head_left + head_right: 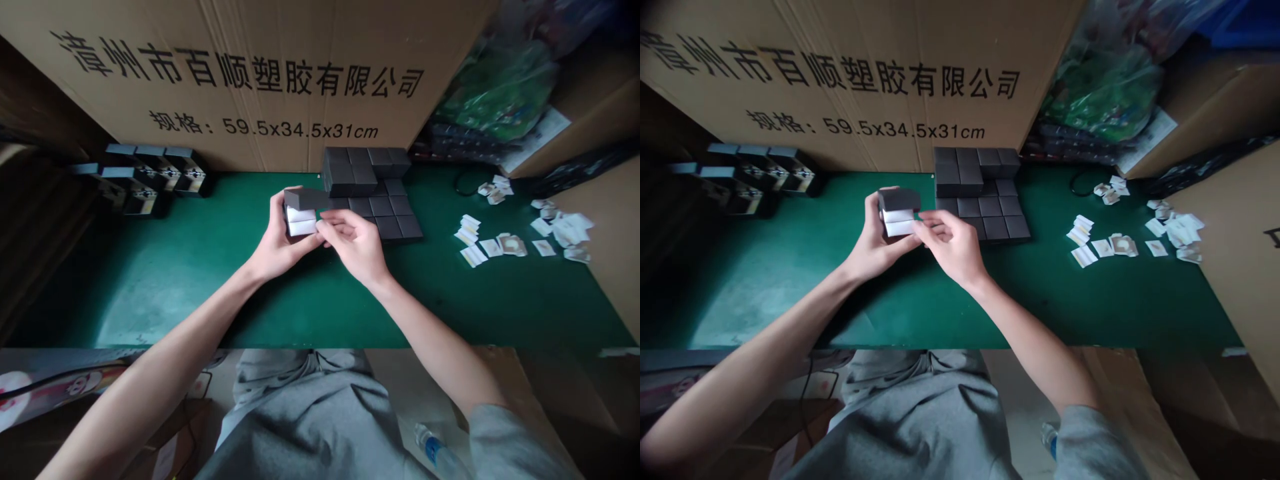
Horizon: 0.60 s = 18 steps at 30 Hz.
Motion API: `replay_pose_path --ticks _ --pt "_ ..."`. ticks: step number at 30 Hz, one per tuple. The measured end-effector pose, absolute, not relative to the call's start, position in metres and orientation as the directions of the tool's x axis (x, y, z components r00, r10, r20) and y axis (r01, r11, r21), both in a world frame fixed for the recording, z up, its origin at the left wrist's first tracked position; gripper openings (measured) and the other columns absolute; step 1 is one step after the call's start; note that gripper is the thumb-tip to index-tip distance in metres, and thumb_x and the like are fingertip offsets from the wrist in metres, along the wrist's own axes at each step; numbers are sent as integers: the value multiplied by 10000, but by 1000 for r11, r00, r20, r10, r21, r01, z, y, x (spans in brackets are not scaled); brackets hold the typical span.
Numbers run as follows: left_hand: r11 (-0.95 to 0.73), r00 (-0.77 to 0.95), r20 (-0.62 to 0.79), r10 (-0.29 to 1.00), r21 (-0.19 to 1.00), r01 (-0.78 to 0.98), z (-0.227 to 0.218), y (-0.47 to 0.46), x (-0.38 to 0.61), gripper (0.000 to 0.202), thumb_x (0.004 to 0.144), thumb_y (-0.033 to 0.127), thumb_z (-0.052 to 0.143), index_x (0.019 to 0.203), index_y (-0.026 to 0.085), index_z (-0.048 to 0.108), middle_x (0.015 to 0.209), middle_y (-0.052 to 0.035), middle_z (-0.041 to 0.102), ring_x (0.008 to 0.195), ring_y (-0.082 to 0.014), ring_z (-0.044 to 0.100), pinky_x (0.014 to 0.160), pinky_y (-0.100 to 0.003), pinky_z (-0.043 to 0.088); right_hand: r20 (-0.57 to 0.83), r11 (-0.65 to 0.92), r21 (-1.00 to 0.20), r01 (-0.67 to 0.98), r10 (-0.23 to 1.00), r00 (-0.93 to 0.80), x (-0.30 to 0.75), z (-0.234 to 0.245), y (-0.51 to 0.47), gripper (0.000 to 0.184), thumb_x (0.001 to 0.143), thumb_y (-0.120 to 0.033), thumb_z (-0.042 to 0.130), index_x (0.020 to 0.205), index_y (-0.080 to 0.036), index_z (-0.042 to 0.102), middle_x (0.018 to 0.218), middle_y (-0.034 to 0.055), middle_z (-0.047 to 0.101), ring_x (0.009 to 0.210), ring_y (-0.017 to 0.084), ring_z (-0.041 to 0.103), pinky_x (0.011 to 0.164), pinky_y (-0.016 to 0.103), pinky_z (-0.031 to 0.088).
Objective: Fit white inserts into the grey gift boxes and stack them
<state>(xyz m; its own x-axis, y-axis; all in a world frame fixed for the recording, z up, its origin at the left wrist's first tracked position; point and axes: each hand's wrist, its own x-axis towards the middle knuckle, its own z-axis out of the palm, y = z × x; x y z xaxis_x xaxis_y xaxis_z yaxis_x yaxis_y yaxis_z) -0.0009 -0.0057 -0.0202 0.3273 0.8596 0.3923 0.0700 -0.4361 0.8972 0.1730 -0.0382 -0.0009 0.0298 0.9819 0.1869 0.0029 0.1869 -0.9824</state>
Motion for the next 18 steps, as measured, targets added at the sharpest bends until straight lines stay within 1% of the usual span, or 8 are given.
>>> replay_pose_path --ticks 2,5,7,9,11,14,16,18 --pt "-565 353 486 799 808 165 -25 -5 -2 870 882 564 778 1540 290 278 1357 -143 568 1097 -257 702 899 -406 633 163 163 -986 -17 987 1 171 -1 -39 430 768 -580 859 950 -213 731 897 24 766 788 164 737 709 298 638" --pt "-686 396 571 719 674 273 -29 -5 -4 904 916 574 732 1590 277 208 1435 -172 501 1214 -293 654 1004 -467 599 176 176 -984 29 984 -1 168 -2 -42 393 790 -566 843 901 -212 713 872 22 747 781 162 718 712 297 616" --pt "-738 415 613 673 596 316 -31 -5 -5 926 932 571 710 1619 276 163 1480 -193 472 1290 -328 610 1066 -518 564 208 204 -973 109 978 24 166 -4 -45 367 797 -525 847 939 -217 709 922 25 737 731 146 685 671 296 596" --pt "-776 428 647 631 537 331 -32 -5 -4 934 959 561 672 1646 284 104 1526 -213 442 1376 -365 551 1109 -565 529 274 262 -947 183 961 40 163 -6 -48 383 783 -474 872 1017 -224 700 1032 43 723 720 139 664 651 306 587" --pt "-801 440 669 599 512 312 -33 -4 -3 953 988 537 632 1670 303 9 1582 -224 399 1456 -388 484 1129 -592 508 358 340 -914 220 932 46 160 -9 -50 439 775 -446 891 1099 -236 684 1123 61 699 801 163 680 685 324 597" --pt "-820 472 676 565 520 237 -35 -3 -1 986 1020 488 588 1682 333 -126 1702 -213 274 1542 -390 398 1157 -605 484 436 410 -879 245 898 63 158 -12 -51 481 773 -441 907 1142 -245 668 1128 62 688 916 202 694 744 349 600" --pt "-821 503 667 550 543 179 -34 -4 -1 980 1035 437 566 1685 339 -160 1759 -189 194 1557 -373 391 1187 -591 463 446 412 -869 273 891 77 160 -12 -49 452 783 -426 905 1125 -244 671 1114 55 698 922 203 689 766 358 591" --pt "-800 522 641 562 583 145 -31 -7 -2 986 1024 386 582 1696 336 -138 1781 -171 154 1550 -362 412 1201 -565 458 437 392 -867 306 895 92 163 -11 -47 421 790 -417 900 1103 -243 678 1091 42 711 896 192 678 770 357 581"
